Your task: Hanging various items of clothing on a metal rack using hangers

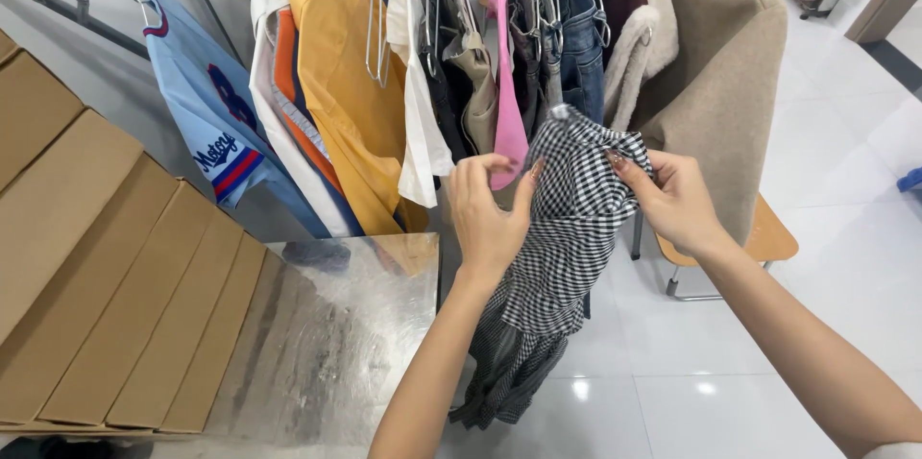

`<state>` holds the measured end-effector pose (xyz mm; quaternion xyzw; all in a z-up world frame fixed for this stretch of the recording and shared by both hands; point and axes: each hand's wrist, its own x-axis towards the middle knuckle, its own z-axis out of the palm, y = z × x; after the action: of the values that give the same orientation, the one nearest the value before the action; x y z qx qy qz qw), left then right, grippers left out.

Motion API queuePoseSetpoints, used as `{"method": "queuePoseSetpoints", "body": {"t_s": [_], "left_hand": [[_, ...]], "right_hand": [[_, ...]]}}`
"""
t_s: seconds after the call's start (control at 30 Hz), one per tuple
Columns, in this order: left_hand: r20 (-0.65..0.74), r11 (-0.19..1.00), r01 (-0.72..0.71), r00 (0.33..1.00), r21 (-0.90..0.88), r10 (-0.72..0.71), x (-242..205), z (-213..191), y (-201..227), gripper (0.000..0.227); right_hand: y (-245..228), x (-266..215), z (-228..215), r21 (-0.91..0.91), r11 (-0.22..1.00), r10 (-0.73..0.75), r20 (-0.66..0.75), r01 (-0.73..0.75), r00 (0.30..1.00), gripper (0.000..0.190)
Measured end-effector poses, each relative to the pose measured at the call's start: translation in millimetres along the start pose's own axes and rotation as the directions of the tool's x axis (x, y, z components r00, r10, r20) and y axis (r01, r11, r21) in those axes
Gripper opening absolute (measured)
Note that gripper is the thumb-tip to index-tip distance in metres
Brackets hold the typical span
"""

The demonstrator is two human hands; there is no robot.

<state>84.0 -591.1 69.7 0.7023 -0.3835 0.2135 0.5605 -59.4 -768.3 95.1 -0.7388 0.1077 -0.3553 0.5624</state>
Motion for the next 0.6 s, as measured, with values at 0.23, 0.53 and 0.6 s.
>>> {"method": "queuePoseSetpoints", "body": {"t_s": [0.23, 0.53, 0.6], "left_hand": [[0.633, 0.564, 0.774, 0.595, -0.287, -0.495, 4, 26, -3, 0.089], [0.702, 0.314, 0.829, 0.56, -0.464, -0.44, -10, 32, -46, 0.035], [0.698, 0.388, 0.823, 0.562, -0.415, -0.445, -1, 11, -39, 0.041]], "right_hand": [[7, -11, 20, -0.109, 0.98, -0.154, 0.091, 0.164, 0.984, 0.011], [48, -6, -1, 0.026, 0.999, 0.038, 0.155, -0.042, 0.987, 0.042], [24, 0, -4, 0.107, 0.982, 0.159, -0.019, -0.156, 0.987, 0.033]]}}
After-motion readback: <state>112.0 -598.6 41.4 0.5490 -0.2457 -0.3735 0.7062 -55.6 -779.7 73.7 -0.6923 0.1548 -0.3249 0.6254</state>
